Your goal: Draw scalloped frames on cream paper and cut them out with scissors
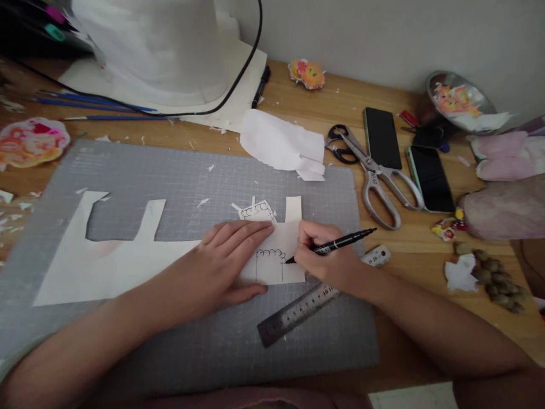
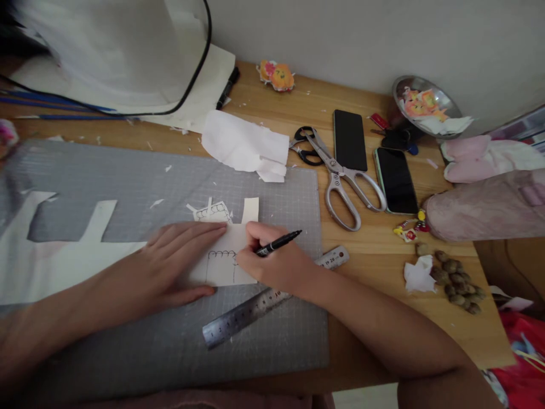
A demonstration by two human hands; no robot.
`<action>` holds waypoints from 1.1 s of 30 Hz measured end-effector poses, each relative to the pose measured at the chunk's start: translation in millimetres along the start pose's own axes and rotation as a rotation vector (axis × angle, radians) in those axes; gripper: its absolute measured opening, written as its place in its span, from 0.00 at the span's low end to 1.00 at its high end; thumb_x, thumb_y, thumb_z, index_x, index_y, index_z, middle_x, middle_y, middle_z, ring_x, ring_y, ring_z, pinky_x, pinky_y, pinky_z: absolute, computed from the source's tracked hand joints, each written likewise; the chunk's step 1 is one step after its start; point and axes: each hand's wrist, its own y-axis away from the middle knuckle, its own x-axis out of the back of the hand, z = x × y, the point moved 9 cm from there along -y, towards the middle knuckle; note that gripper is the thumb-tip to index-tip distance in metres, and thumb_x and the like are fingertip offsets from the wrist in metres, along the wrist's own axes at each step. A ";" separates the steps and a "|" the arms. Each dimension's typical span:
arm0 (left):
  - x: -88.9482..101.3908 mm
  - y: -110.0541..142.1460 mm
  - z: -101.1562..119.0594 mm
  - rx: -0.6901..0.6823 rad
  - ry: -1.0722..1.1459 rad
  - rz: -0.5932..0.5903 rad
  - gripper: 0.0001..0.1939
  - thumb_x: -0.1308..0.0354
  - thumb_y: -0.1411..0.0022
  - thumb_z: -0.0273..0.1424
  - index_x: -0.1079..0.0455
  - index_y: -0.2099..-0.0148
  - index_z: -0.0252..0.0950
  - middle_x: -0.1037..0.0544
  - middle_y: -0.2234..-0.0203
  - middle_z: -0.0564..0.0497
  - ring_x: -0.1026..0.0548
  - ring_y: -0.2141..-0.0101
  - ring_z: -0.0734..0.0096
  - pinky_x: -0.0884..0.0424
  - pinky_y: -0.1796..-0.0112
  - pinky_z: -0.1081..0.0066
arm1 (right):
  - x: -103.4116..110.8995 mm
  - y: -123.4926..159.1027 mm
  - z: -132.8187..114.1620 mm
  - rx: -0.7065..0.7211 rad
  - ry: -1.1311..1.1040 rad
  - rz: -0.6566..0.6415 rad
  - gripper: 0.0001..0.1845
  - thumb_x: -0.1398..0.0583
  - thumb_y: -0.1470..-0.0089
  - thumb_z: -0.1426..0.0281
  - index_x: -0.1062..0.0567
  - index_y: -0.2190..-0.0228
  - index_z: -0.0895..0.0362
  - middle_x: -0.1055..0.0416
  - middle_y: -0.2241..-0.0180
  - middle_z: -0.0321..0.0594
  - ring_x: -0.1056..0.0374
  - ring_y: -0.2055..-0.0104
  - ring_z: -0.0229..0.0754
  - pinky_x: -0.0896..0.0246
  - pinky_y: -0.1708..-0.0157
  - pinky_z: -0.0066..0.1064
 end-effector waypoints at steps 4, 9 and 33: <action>1.2 0.5 0.5 -0.007 -0.008 0.008 0.37 0.49 0.37 0.48 0.52 0.34 0.31 0.36 0.41 0.39 0.39 0.44 0.52 0.40 0.47 0.58 | -0.2 0.3 -1.7 0.009 0.005 -0.004 0.12 0.46 0.57 0.77 0.46 0.83 0.55 0.49 0.84 0.27 0.52 0.80 0.30 0.56 0.81 0.24; -0.3 -0.1 -0.2 -0.006 0.008 0.002 0.38 0.49 0.37 0.48 0.54 0.34 0.32 0.37 0.40 0.39 0.39 0.44 0.51 0.39 0.48 0.56 | 0.2 -0.1 -4.0 0.025 0.013 -0.012 0.13 0.46 0.58 0.77 0.47 0.83 0.55 0.50 0.84 0.27 0.54 0.80 0.30 0.57 0.81 0.24; 0.3 0.5 -0.5 -0.008 0.030 0.023 0.37 0.49 0.37 0.48 0.53 0.34 0.32 0.36 0.40 0.39 0.38 0.44 0.50 0.38 0.48 0.54 | -7.2 1.7 1.0 0.016 0.011 -0.074 0.12 0.44 0.56 0.77 0.44 0.81 0.55 0.46 0.83 0.27 0.51 0.79 0.31 0.55 0.80 0.23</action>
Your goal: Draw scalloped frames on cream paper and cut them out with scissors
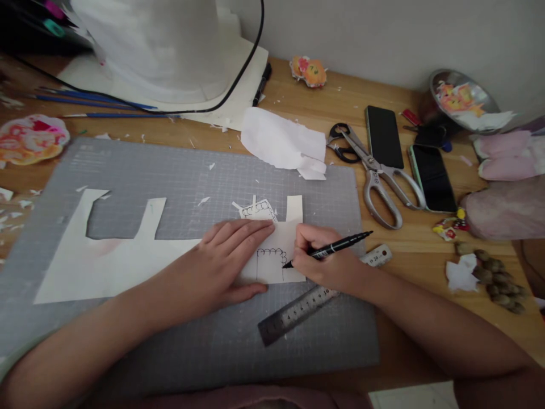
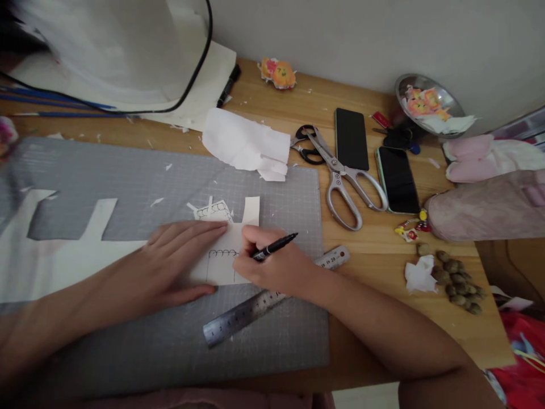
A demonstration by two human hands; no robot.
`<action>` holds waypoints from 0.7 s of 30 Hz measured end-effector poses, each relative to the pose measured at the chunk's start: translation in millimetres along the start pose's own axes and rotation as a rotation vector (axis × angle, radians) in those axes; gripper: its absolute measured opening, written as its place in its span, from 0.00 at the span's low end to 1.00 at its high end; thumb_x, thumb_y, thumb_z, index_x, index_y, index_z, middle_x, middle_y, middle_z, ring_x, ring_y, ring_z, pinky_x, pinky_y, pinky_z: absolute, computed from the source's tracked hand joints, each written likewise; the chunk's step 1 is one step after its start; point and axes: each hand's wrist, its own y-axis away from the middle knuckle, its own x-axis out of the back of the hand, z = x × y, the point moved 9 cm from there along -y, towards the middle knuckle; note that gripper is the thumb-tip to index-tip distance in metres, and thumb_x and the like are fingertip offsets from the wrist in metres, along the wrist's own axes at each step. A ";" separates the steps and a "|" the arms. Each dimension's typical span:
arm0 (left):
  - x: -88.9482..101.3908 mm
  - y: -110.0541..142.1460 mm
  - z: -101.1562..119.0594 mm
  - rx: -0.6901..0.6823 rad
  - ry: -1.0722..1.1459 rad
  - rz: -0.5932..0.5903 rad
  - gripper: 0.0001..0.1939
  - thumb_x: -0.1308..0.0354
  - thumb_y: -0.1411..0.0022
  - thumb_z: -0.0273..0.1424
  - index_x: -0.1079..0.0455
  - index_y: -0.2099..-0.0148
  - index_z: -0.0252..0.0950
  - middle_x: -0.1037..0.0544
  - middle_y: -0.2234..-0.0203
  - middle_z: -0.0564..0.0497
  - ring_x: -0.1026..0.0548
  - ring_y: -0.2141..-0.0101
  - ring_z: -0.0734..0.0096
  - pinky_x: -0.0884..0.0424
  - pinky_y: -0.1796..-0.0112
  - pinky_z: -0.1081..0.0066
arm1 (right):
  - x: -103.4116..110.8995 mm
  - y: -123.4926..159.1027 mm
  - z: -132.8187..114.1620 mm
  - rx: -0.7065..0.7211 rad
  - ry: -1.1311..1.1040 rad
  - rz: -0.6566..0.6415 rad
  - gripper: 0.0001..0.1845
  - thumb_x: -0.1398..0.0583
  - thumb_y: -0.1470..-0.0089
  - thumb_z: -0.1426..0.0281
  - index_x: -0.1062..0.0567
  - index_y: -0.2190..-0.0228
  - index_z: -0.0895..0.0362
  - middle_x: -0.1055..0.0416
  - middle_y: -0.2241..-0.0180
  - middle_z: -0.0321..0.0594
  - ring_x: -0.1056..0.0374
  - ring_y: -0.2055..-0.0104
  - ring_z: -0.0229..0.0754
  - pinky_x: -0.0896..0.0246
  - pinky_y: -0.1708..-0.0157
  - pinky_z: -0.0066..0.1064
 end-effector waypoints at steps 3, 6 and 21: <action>0.6 -0.3 -0.2 0.009 -0.004 0.000 0.37 0.50 0.37 0.48 0.53 0.33 0.34 0.36 0.41 0.40 0.37 0.44 0.50 0.37 0.49 0.55 | 3.1 0.0 1.3 -0.001 -0.031 0.031 0.12 0.45 0.54 0.76 0.44 0.81 0.55 0.46 0.83 0.27 0.50 0.80 0.31 0.54 0.80 0.24; 0.7 -0.4 -0.2 0.014 -0.016 -0.005 0.37 0.50 0.37 0.48 0.53 0.33 0.34 0.36 0.40 0.40 0.38 0.44 0.50 0.38 0.48 0.55 | 6.9 -0.3 4.1 -0.026 -0.065 0.074 0.13 0.45 0.54 0.76 0.45 0.81 0.55 0.46 0.84 0.27 0.48 0.81 0.31 0.53 0.80 0.24; -0.2 -0.6 0.0 0.013 -0.012 -0.020 0.37 0.50 0.37 0.49 0.53 0.34 0.34 0.37 0.40 0.39 0.38 0.44 0.50 0.39 0.48 0.55 | 6.0 -1.0 -2.1 0.002 -0.015 0.054 0.12 0.45 0.56 0.77 0.45 0.82 0.55 0.46 0.83 0.27 0.50 0.79 0.31 0.53 0.79 0.24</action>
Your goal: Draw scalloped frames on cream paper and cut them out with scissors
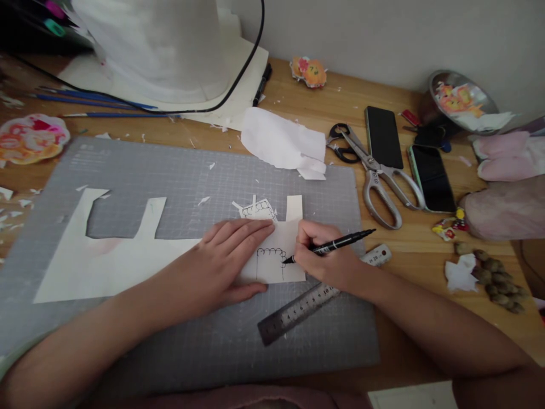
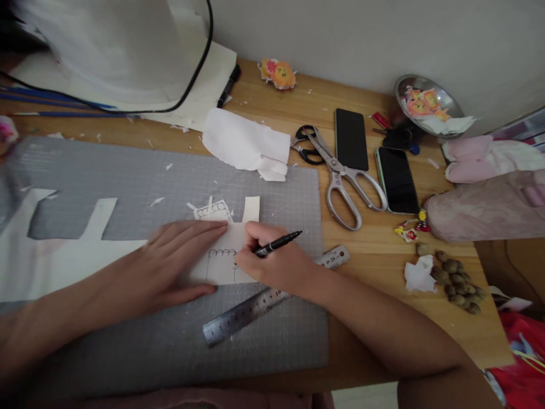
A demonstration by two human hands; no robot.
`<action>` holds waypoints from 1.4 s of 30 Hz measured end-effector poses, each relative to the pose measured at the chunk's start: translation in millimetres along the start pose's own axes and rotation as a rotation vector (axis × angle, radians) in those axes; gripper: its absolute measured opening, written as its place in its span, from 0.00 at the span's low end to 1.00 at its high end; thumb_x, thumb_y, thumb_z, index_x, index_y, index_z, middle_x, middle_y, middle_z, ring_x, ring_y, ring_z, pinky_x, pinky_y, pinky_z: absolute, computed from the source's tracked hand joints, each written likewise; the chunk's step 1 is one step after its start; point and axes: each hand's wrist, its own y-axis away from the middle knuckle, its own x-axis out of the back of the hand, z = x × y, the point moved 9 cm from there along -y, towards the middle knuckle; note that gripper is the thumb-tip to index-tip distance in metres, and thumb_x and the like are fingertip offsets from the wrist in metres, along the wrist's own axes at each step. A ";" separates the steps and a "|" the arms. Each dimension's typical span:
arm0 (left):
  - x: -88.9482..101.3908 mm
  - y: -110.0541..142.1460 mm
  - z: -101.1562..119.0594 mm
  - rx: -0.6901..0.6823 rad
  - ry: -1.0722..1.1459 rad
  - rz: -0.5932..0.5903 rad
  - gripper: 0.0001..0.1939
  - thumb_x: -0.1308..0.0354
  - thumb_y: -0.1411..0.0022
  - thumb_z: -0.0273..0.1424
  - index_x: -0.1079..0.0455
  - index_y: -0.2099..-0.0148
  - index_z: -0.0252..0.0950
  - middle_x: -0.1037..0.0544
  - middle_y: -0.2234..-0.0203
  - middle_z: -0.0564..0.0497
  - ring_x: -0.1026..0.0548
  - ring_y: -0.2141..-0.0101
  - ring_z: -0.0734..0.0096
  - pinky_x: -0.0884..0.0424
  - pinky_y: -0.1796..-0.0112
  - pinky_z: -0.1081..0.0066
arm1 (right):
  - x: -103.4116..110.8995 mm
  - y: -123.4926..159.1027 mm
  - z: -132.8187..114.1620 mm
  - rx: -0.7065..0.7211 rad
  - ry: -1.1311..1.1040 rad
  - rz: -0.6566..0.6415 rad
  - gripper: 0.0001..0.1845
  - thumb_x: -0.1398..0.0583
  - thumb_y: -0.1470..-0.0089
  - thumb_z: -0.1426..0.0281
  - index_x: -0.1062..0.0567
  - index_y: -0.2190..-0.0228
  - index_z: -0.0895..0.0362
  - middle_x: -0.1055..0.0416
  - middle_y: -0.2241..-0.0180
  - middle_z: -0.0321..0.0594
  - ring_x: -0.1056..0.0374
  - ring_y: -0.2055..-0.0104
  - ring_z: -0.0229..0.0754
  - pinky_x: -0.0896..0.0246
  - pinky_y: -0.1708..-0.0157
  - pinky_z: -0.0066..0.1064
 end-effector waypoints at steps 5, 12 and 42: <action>0.4 0.1 0.7 -0.012 -0.012 0.016 0.37 0.50 0.37 0.49 0.53 0.34 0.33 0.36 0.40 0.40 0.38 0.44 0.50 0.38 0.48 0.56 | 0.2 0.1 0.5 -0.008 0.005 0.023 0.12 0.45 0.56 0.76 0.45 0.82 0.55 0.47 0.84 0.27 0.51 0.80 0.30 0.55 0.81 0.24; -0.7 0.6 0.3 -0.012 -0.019 0.012 0.38 0.51 0.37 0.49 0.53 0.34 0.32 0.37 0.40 0.40 0.39 0.44 0.51 0.39 0.48 0.56 | 2.0 0.4 3.3 -0.039 0.014 0.040 0.12 0.46 0.56 0.76 0.46 0.82 0.55 0.48 0.85 0.26 0.51 0.81 0.30 0.56 0.82 0.23; 1.6 1.0 2.4 -0.038 -0.026 0.051 0.36 0.49 0.37 0.47 0.51 0.35 0.30 0.36 0.41 0.39 0.38 0.44 0.51 0.40 0.47 0.56 | 1.1 24.8 2.1 -0.019 0.100 0.072 0.12 0.46 0.51 0.73 0.44 0.80 0.54 0.45 0.83 0.29 0.49 0.81 0.32 0.52 0.80 0.24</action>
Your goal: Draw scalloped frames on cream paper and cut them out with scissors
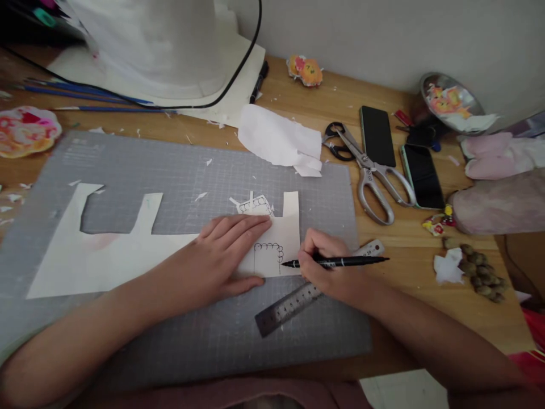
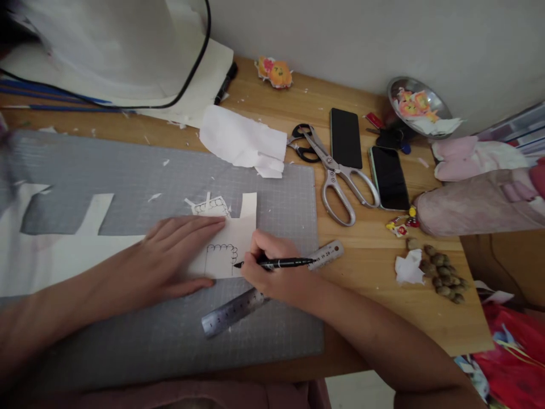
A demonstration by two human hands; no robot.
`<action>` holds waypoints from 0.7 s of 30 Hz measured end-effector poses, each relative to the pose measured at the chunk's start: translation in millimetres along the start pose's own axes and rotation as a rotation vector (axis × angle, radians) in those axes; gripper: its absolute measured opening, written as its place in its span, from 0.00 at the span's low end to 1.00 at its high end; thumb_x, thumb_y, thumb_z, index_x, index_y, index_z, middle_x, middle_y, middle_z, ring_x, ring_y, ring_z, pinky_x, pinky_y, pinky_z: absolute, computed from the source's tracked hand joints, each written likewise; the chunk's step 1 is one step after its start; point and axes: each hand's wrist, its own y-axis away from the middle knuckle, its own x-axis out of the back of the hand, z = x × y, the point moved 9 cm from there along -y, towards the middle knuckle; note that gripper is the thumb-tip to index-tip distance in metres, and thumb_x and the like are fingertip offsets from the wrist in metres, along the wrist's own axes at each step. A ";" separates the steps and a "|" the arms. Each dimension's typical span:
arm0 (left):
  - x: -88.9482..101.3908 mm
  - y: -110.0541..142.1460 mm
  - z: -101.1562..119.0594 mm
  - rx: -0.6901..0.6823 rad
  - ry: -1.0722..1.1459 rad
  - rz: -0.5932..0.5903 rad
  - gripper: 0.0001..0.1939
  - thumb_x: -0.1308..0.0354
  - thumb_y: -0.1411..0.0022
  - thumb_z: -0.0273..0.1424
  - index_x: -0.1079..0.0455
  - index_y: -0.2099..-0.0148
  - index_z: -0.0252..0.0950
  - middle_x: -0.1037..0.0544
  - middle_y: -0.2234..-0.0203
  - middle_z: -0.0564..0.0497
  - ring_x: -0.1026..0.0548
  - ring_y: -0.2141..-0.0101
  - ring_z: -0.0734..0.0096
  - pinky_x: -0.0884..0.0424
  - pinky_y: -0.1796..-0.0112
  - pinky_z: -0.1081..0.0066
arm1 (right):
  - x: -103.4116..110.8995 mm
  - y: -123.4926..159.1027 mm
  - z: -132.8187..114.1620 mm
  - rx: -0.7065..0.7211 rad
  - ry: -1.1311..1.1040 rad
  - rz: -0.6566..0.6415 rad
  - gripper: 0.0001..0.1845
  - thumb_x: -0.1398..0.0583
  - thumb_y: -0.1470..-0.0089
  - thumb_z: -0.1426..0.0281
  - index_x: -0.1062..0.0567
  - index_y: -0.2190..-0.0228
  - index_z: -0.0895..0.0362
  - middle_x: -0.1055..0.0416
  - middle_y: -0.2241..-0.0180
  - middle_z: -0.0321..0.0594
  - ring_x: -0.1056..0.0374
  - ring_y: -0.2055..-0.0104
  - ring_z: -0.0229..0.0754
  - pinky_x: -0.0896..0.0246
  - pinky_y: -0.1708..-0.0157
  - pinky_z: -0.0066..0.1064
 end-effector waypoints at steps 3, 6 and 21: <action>-1.0 -0.2 -0.3 -0.001 -0.001 -0.005 0.36 0.50 0.36 0.47 0.52 0.35 0.31 0.37 0.41 0.39 0.38 0.44 0.51 0.39 0.47 0.55 | -1.8 -1.7 1.6 0.016 0.001 -0.017 0.11 0.45 0.51 0.73 0.44 0.80 0.54 0.45 0.83 0.29 0.49 0.80 0.32 0.52 0.80 0.24; -1.8 -0.3 -1.6 0.012 0.003 -0.007 0.37 0.50 0.37 0.48 0.53 0.34 0.33 0.37 0.40 0.39 0.38 0.44 0.50 0.39 0.47 0.55 | -3.4 -1.1 0.3 0.041 0.004 -0.030 0.11 0.45 0.50 0.73 0.43 0.80 0.55 0.44 0.82 0.29 0.48 0.80 0.32 0.52 0.79 0.23; -1.7 -0.4 -0.4 0.016 -0.008 -0.033 0.37 0.51 0.36 0.48 0.55 0.34 0.33 0.37 0.40 0.39 0.38 0.44 0.50 0.39 0.48 0.55 | -1.8 1.0 2.7 -0.052 0.002 0.004 0.11 0.46 0.53 0.72 0.44 0.80 0.54 0.47 0.83 0.28 0.50 0.80 0.32 0.54 0.80 0.24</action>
